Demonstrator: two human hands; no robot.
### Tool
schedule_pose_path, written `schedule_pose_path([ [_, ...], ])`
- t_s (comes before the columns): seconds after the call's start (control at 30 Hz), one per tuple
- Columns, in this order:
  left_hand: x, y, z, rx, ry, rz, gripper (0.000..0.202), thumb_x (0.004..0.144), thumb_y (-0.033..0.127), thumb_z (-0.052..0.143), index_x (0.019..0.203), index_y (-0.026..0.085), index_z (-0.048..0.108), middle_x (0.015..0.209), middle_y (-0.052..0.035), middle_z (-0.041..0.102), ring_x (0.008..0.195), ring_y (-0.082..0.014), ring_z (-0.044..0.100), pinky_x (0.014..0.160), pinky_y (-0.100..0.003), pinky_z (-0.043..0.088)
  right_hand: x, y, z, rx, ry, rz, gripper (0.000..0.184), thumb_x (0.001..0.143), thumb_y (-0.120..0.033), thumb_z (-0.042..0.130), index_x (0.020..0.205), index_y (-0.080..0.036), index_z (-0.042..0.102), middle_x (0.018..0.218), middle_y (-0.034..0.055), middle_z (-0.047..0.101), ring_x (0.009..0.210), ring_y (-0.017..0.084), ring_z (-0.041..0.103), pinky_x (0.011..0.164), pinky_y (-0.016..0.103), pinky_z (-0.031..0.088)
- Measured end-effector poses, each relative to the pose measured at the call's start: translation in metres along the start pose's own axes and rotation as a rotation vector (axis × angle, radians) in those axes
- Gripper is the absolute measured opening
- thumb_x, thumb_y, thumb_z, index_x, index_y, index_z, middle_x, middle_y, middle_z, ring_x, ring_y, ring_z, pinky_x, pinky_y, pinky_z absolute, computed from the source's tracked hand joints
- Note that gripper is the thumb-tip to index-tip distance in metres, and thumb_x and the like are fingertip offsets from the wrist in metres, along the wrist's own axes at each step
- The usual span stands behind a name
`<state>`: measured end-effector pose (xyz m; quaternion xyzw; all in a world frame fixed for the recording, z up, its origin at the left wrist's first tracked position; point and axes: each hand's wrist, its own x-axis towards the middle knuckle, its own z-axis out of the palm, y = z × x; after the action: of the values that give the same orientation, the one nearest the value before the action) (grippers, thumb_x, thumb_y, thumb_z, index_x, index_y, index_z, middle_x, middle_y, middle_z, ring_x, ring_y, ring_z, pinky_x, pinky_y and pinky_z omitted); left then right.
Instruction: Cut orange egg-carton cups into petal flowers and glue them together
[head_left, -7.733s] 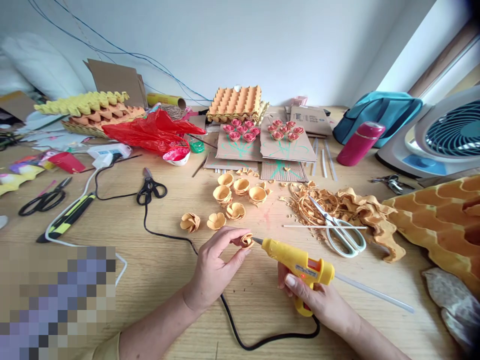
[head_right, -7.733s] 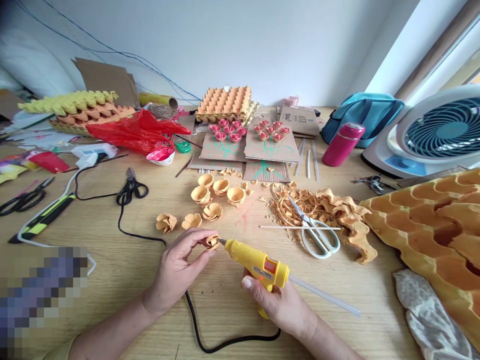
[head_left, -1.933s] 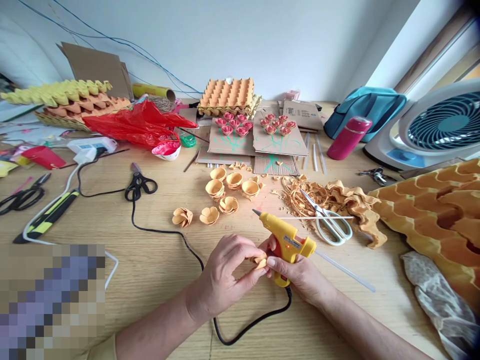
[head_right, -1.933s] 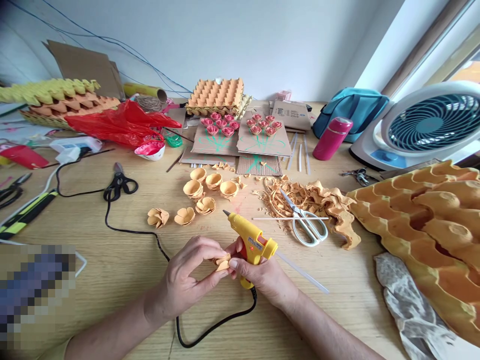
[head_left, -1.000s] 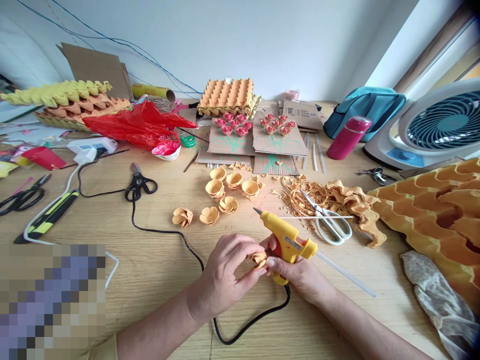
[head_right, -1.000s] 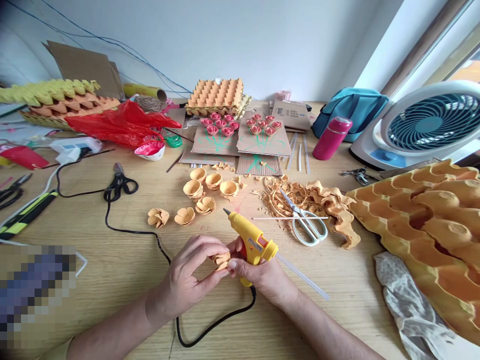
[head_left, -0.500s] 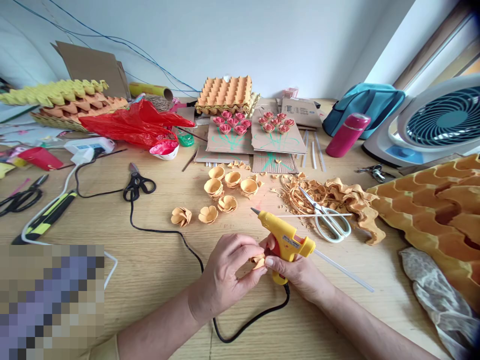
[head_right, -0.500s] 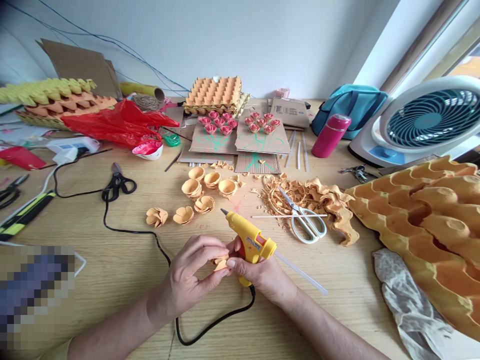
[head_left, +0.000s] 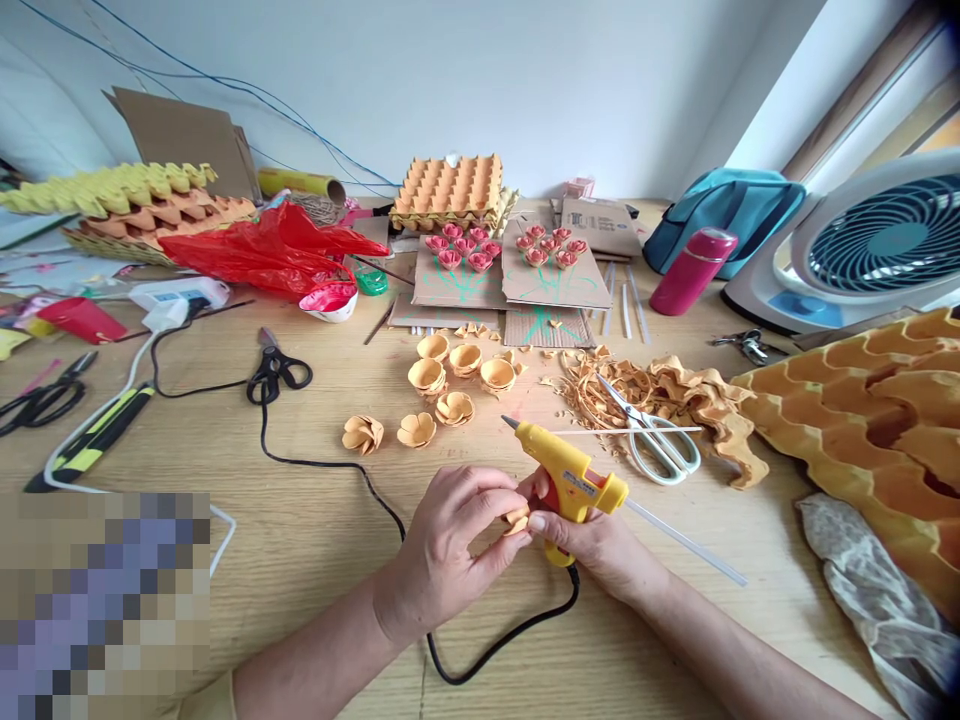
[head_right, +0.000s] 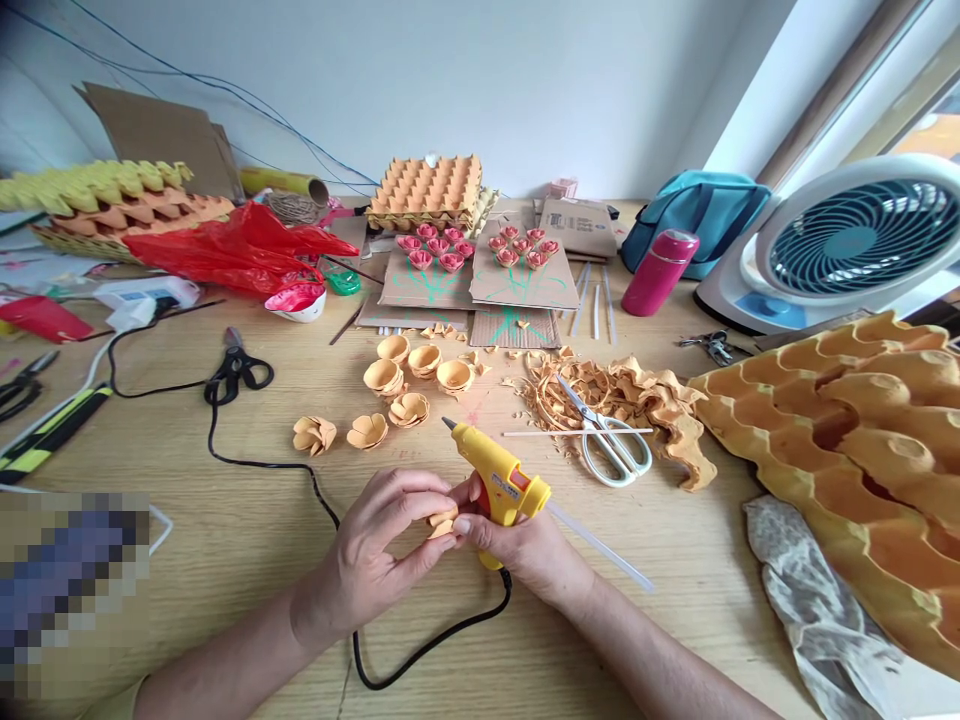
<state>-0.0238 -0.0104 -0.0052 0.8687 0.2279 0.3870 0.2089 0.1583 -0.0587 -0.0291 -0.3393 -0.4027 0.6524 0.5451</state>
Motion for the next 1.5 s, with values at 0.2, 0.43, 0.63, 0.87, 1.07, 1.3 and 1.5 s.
schedule_pose_path([
  [0.2, 0.0004, -0.0012, 0.0023, -0.023, 0.008, 0.009, 0.018, 0.086, 0.015, 0.069, 0.101, 0.023, 0.063, 0.098, -0.0036, 0.07, 0.089, -0.0167, 0.064, 0.081, -0.032, 0.05, -0.0011, 0.0011, -0.0005, 0.003, 0.021, -0.016, 0.028, 0.08, -0.032, 0.081, 0.087, -0.021, 0.056, 0.083, -0.0009, 0.063, 0.075, 0.012, 0.057, 0.07, 0.025, 0.048],
  [0.43, 0.0013, -0.0019, 0.0015, 0.007, -0.041, -0.012, 0.019, 0.087, 0.016, 0.068, 0.104, 0.022, 0.063, 0.102, -0.0041, 0.069, 0.094, -0.0175, 0.065, 0.085, -0.032, 0.049, -0.0013, 0.0006, -0.0007, -0.019, 0.023, -0.025, 0.026, 0.08, -0.03, 0.08, 0.088, -0.022, 0.057, 0.087, -0.0004, 0.063, 0.077, 0.013, 0.057, 0.072, 0.026, 0.048],
  [0.63, -0.0008, -0.0026, 0.0035, -0.046, -0.013, -0.054, 0.019, 0.085, 0.016, 0.069, 0.102, 0.022, 0.063, 0.099, -0.0042, 0.069, 0.093, -0.0179, 0.065, 0.084, -0.031, 0.051, -0.0015, -0.0012, 0.0012, -0.035, 0.032, -0.001, 0.032, 0.078, -0.037, 0.081, 0.088, -0.022, 0.055, 0.085, -0.0001, 0.062, 0.076, 0.014, 0.058, 0.072, 0.027, 0.05],
  [0.87, -0.001, -0.0011, 0.0031, -0.066, -0.019, -0.062, 0.02, 0.087, 0.017, 0.066, 0.106, 0.022, 0.062, 0.101, -0.0053, 0.069, 0.095, -0.0189, 0.064, 0.085, -0.033, 0.052, -0.0014, -0.0014, 0.0022, -0.032, 0.038, 0.024, 0.035, 0.078, -0.038, 0.082, 0.087, -0.022, 0.053, 0.083, -0.0005, 0.06, 0.073, 0.013, 0.058, 0.07, 0.027, 0.049],
  [1.07, -0.0002, -0.0013, 0.0041, -0.037, -0.005, -0.015, 0.019, 0.086, 0.013, 0.067, 0.101, 0.022, 0.062, 0.098, -0.0038, 0.069, 0.092, -0.0168, 0.064, 0.084, -0.031, 0.051, -0.0023, -0.0005, 0.0021, -0.016, 0.052, 0.029, 0.036, 0.075, -0.037, 0.084, 0.087, -0.022, 0.054, 0.083, -0.0004, 0.06, 0.074, 0.014, 0.058, 0.071, 0.028, 0.05],
  [1.3, 0.0, -0.0037, 0.0028, -0.007, -0.049, -0.009, 0.02, 0.086, 0.017, 0.068, 0.105, 0.022, 0.061, 0.102, -0.0046, 0.069, 0.095, -0.0179, 0.064, 0.086, -0.032, 0.05, -0.002, -0.0002, 0.0009, 0.004, 0.052, 0.015, 0.031, 0.078, -0.033, 0.083, 0.088, -0.022, 0.056, 0.084, -0.0013, 0.06, 0.076, 0.012, 0.057, 0.071, 0.025, 0.049],
  [1.5, -0.0033, -0.0049, 0.0065, -0.104, 0.014, -0.05, 0.018, 0.089, 0.016, 0.064, 0.106, 0.022, 0.06, 0.1, -0.0059, 0.07, 0.096, -0.0187, 0.065, 0.086, -0.033, 0.052, -0.0043, 0.0037, -0.0034, 0.041, 0.055, 0.058, 0.027, 0.083, -0.035, 0.078, 0.091, -0.023, 0.055, 0.087, -0.0019, 0.061, 0.073, 0.011, 0.058, 0.07, 0.024, 0.048],
])
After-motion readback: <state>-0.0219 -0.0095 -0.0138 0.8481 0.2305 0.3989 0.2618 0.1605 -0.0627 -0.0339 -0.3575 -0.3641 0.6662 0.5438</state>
